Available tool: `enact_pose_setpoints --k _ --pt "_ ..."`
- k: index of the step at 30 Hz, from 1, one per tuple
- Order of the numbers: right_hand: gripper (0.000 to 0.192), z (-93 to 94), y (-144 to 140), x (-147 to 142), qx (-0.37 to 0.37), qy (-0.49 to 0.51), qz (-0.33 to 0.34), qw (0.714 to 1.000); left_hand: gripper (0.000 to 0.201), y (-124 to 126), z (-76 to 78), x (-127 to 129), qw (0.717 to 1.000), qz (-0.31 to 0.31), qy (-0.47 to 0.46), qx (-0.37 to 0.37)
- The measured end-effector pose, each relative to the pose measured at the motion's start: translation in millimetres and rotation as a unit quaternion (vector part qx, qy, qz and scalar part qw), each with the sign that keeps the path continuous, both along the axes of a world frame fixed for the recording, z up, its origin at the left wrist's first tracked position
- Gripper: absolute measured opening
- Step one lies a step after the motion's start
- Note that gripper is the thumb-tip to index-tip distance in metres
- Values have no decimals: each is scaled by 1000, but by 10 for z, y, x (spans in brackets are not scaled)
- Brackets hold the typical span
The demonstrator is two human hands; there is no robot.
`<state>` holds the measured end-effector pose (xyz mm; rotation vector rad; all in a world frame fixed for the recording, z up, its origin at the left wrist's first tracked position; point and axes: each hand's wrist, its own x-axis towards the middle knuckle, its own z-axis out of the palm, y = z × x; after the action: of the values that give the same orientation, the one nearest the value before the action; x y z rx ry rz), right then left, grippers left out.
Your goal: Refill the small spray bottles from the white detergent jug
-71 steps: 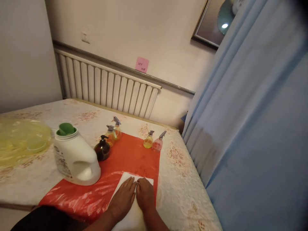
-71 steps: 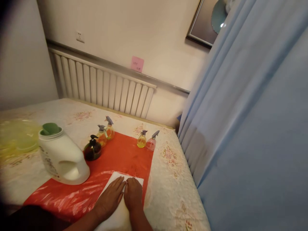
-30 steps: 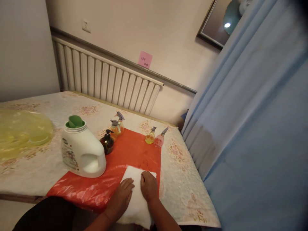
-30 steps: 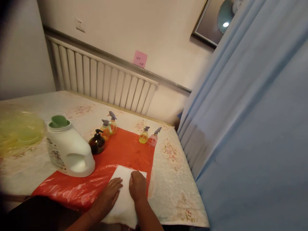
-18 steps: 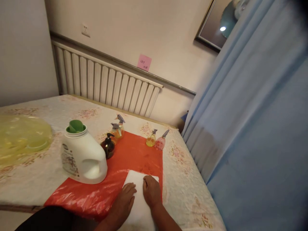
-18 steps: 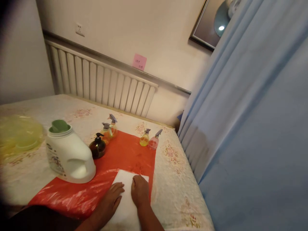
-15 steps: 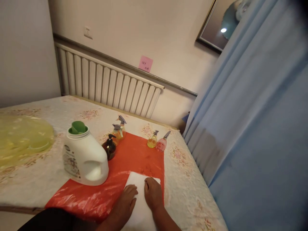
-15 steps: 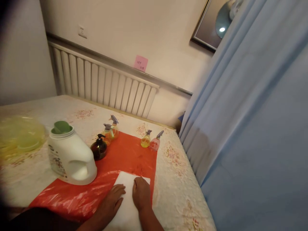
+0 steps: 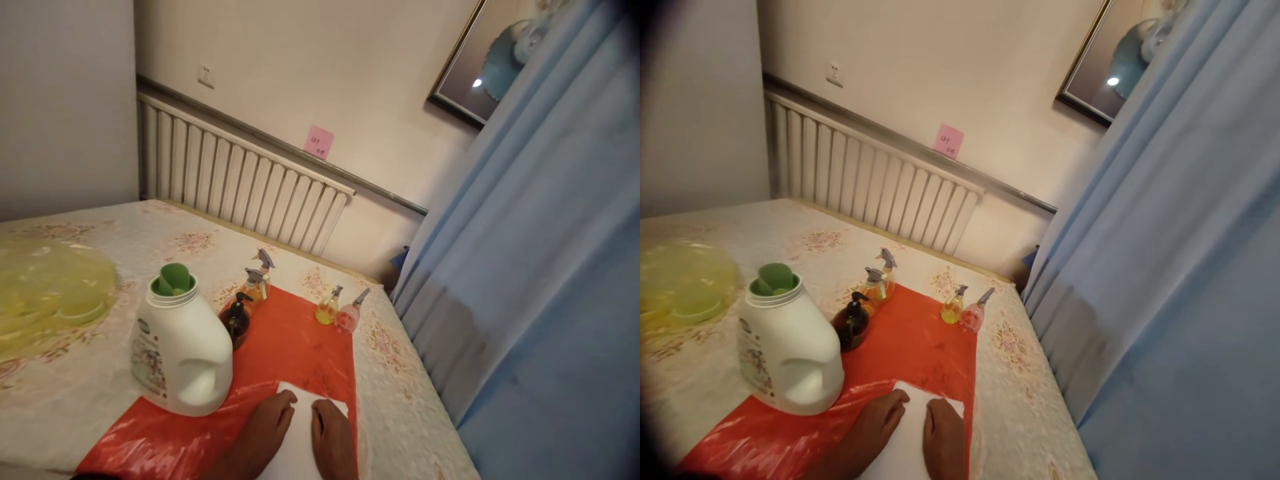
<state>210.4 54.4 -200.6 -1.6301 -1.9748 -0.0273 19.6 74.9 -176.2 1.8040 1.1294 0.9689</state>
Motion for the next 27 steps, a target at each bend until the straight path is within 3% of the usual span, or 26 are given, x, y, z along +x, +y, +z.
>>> enact_pose_setpoints --k 4,9,16,21,27 --pt "19 -73 47 25 25 -6 9 1000 18 172 -106 7 994 5 -89 -67" --pt "18 -165 101 49 48 -1 17 999 19 355 -265 -23 959 16 -212 -188" --pt "21 -188 120 55 -9 3 10 1000 19 415 -296 -124 932 14 -271 -241" --pt "17 246 213 -23 -162 14 -13 987 20 405 -251 -127 927 19 -267 -263" --pt "11 830 607 -540 -127 102 17 987 23 381 -223 -137 927 14 -267 -264"
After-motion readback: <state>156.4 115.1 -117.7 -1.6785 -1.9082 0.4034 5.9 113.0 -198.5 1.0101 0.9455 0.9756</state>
